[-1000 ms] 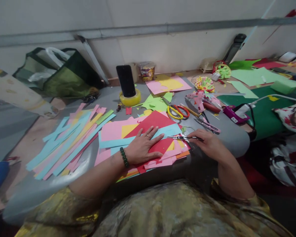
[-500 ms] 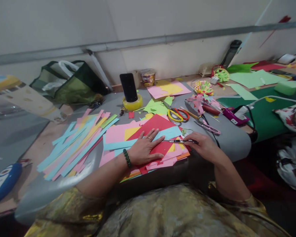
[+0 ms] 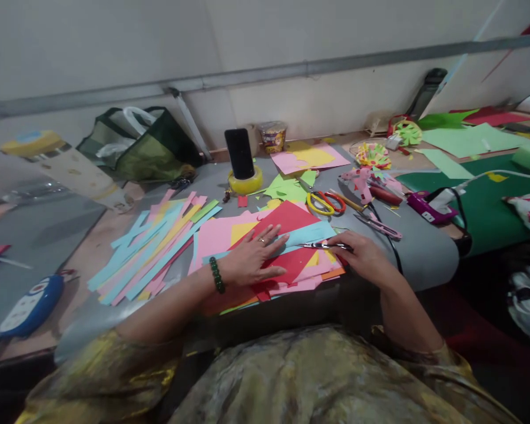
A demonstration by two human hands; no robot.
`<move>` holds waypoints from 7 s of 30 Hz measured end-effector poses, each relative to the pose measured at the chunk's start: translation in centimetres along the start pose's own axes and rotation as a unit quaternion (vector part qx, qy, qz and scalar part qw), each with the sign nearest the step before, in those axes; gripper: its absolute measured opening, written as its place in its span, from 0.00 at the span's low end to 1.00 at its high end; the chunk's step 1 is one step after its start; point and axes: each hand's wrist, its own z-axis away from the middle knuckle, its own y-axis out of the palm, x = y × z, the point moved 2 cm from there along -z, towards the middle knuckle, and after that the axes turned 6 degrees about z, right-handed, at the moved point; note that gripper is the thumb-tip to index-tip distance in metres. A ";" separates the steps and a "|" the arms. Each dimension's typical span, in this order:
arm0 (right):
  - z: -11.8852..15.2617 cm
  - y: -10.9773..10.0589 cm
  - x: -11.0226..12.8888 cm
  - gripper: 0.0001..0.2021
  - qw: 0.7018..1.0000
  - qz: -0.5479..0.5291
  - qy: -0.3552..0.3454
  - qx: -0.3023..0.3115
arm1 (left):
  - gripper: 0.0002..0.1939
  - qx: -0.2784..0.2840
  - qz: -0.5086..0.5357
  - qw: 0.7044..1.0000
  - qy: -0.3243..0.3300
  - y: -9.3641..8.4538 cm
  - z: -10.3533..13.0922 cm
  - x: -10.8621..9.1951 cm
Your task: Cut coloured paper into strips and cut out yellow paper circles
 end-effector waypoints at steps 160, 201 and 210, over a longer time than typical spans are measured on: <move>3.0 -1.9 -3.5 0.13 0.933 0.169 0.230 -0.221 | 0.14 -0.079 -0.089 0.979 -0.165 -2.7 -1.4 -1.0; -2.2 -0.5 7.5 0.09 0.960 0.256 -0.117 -0.006 | 0.07 -0.068 -0.093 0.986 -0.120 -1.1 3.3 -2.5; -6.8 4.1 11.5 0.12 0.879 0.379 -0.172 0.233 | 0.12 -0.068 -0.083 0.985 -0.133 -0.8 2.9 -2.4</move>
